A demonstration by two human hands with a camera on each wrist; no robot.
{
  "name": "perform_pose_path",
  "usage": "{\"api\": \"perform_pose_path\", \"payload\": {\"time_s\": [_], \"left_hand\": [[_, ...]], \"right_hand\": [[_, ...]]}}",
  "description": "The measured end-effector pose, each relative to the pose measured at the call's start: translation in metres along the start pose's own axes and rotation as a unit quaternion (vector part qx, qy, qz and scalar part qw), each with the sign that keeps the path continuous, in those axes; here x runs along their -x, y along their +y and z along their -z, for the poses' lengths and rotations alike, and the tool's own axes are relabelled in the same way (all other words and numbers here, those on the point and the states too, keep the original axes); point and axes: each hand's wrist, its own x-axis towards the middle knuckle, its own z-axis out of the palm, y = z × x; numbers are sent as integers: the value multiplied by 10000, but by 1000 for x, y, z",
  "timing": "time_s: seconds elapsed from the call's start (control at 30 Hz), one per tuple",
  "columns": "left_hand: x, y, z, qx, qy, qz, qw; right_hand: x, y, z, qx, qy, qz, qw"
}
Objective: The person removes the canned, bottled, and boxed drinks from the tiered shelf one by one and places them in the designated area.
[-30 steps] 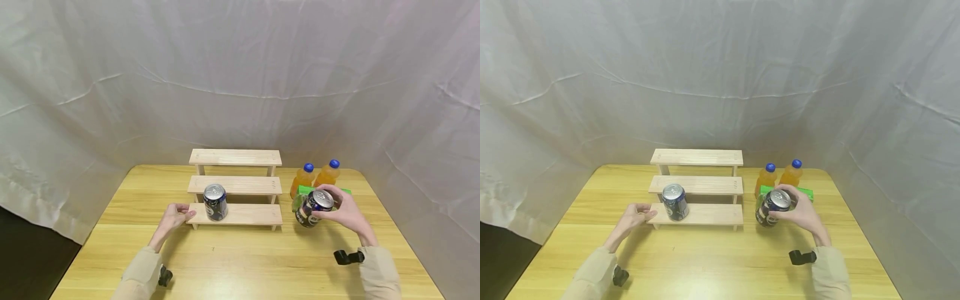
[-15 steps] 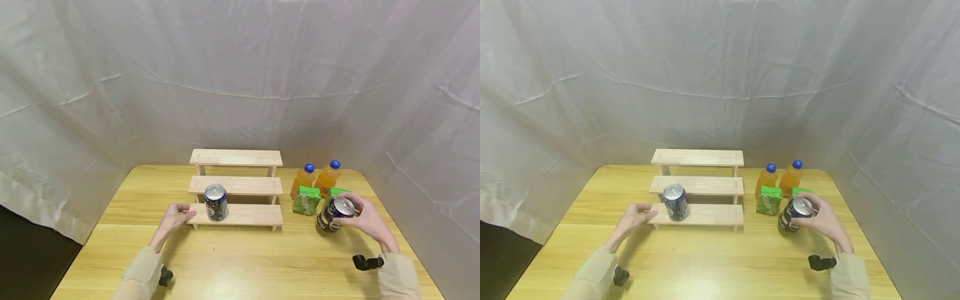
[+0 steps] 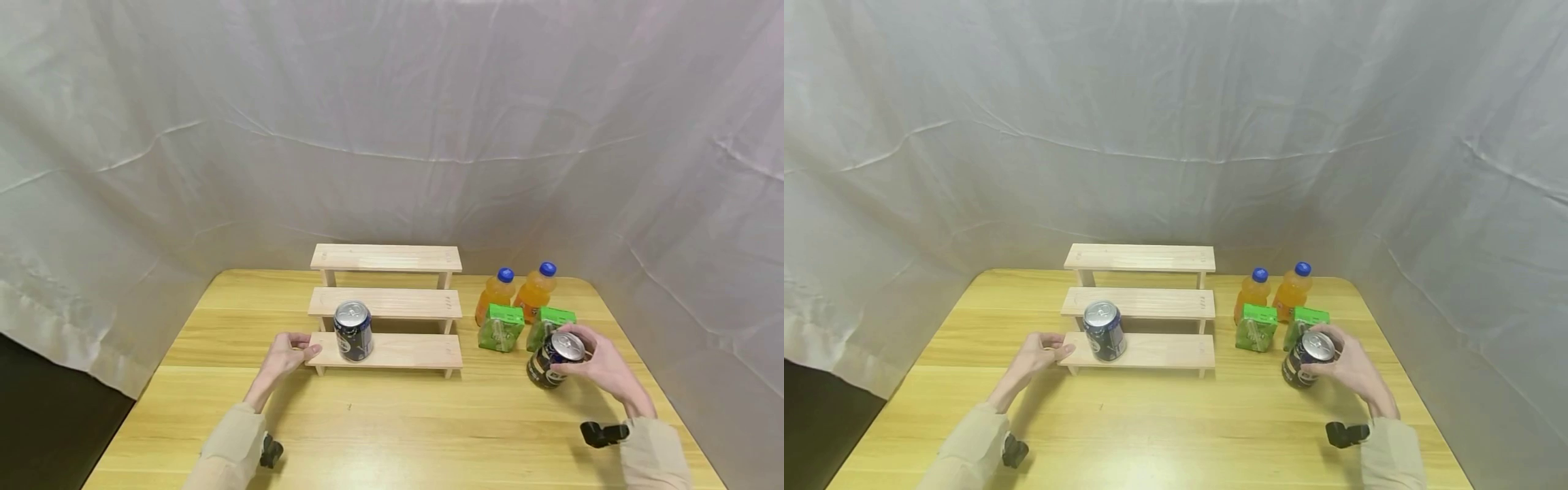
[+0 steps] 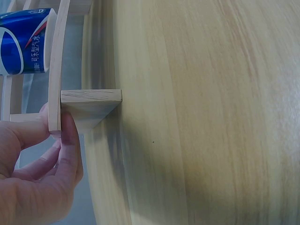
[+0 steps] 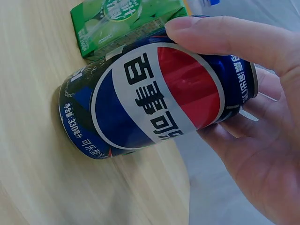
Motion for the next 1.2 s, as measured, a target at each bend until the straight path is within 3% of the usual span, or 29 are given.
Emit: {"api": "perform_pose_path", "payload": {"time_s": [0.23, 0.37, 0.63, 0.77, 0.97, 1.2], "left_hand": [[-1, 1, -1, -17, -14, -47, 10000], [0, 1, -2, -33, -23, -49, 10000], [-2, 0, 0, -33, -67, -46, 10000], [-2, 0, 1, -19, -75, -45, 10000], [-1, 1, 2, -13, -72, -8, 10000], [1, 1, 2, -18, -58, -2, 10000]], "right_hand": [[0, -3, 1, 184, -150, -121, 9996], [-1, -15, 3, 191, -185, 167, 9995], [-21, -70, -3, 490, 532, 957, 9928], [-42, -105, -31, 463, 372, 1183, 9912], [-70, -147, -96, -46, -280, 1165, 9928], [-90, -180, -169, -475, -908, 654, 9926]]}}
